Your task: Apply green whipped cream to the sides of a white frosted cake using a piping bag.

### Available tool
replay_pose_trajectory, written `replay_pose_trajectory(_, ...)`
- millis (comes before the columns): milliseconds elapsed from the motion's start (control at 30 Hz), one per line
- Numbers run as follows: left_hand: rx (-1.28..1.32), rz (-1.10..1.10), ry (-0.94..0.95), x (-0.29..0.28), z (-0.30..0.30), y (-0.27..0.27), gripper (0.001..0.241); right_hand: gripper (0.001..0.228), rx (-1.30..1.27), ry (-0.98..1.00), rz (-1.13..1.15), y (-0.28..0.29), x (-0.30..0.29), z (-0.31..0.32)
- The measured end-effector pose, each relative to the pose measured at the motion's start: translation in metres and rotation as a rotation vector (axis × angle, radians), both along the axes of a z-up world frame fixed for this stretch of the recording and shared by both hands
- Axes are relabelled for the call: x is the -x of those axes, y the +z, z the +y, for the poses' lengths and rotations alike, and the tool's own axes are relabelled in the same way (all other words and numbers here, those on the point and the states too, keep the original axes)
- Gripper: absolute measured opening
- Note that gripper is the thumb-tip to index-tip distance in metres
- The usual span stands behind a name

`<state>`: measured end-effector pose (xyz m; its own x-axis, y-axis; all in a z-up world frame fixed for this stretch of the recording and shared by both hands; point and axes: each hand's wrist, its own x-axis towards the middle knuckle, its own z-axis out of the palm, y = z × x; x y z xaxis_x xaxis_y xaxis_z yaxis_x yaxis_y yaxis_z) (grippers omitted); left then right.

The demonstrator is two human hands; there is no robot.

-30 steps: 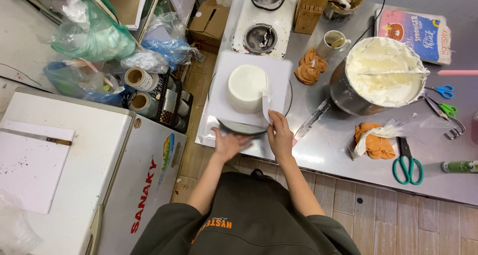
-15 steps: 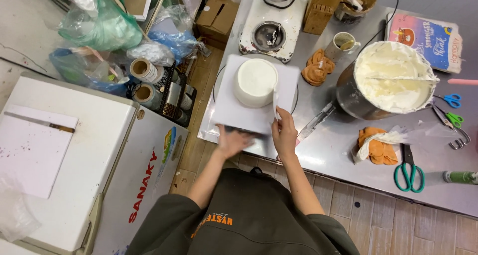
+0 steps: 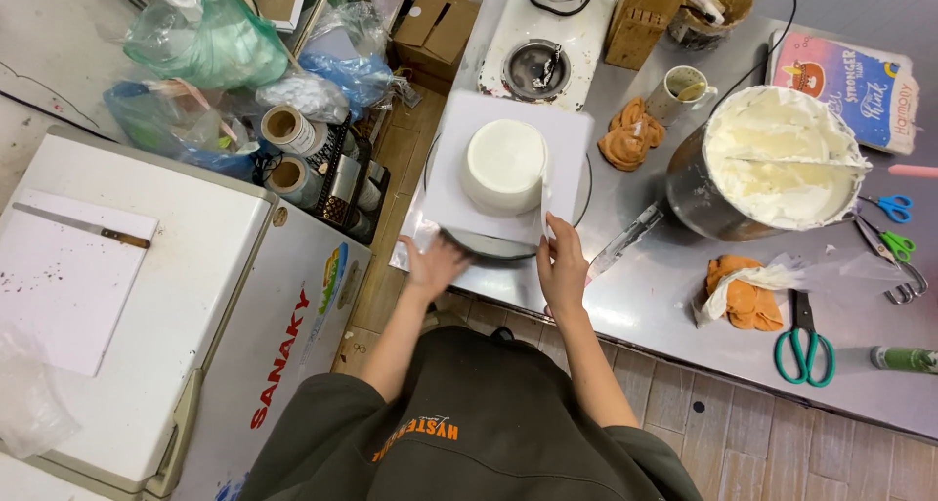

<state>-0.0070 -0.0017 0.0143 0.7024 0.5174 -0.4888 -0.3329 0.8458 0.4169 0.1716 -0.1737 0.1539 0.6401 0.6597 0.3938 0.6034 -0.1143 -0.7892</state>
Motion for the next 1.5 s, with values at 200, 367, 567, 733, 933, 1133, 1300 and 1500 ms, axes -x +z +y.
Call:
replay_pose_trajectory(200,0.066,0.086,0.009,-0.033,-0.035,0.061,0.124,0.044,0.002,-0.019,0.036,-0.001,0.001,-0.003)
replay_pose_trajectory(367,-0.305,-0.448,-0.299,-0.020,-0.019,-0.010,0.126,0.045,-0.008,-0.016,-0.008,0.001,-0.004,0.000)
replay_pose_trajectory(567,-0.138,0.074,0.108,0.003,0.011,0.024,0.129,0.047,0.027,-0.016,-0.016,-0.002,-0.003,0.004)
replay_pose_trajectory(733,-0.112,0.009,0.030,0.000,0.005,0.003,0.128,0.046,-0.007,-0.013,-0.120,-0.003,-0.010,-0.007)
replay_pose_trajectory(933,-0.108,0.011,0.010,0.002,-0.001,0.042,0.132,0.025,0.111,-0.266,-0.222,0.011,-0.074,-0.029)
replay_pose_trajectory(1133,0.015,-0.086,-0.074,-0.002,-0.034,0.025,0.131,0.024,0.101,-0.223,-0.205,0.082,-0.098,0.006)
replay_pose_trajectory(1300,-0.164,0.044,-0.087,0.010,-0.010,0.025,0.133,0.029,0.060,0.004,-0.401,0.102,-0.088,0.031)
replay_pose_trajectory(1500,-0.132,-0.055,-0.179,0.021,0.016,0.029,0.131,0.039,0.162,-0.068,-0.471,0.090,-0.061,0.029)
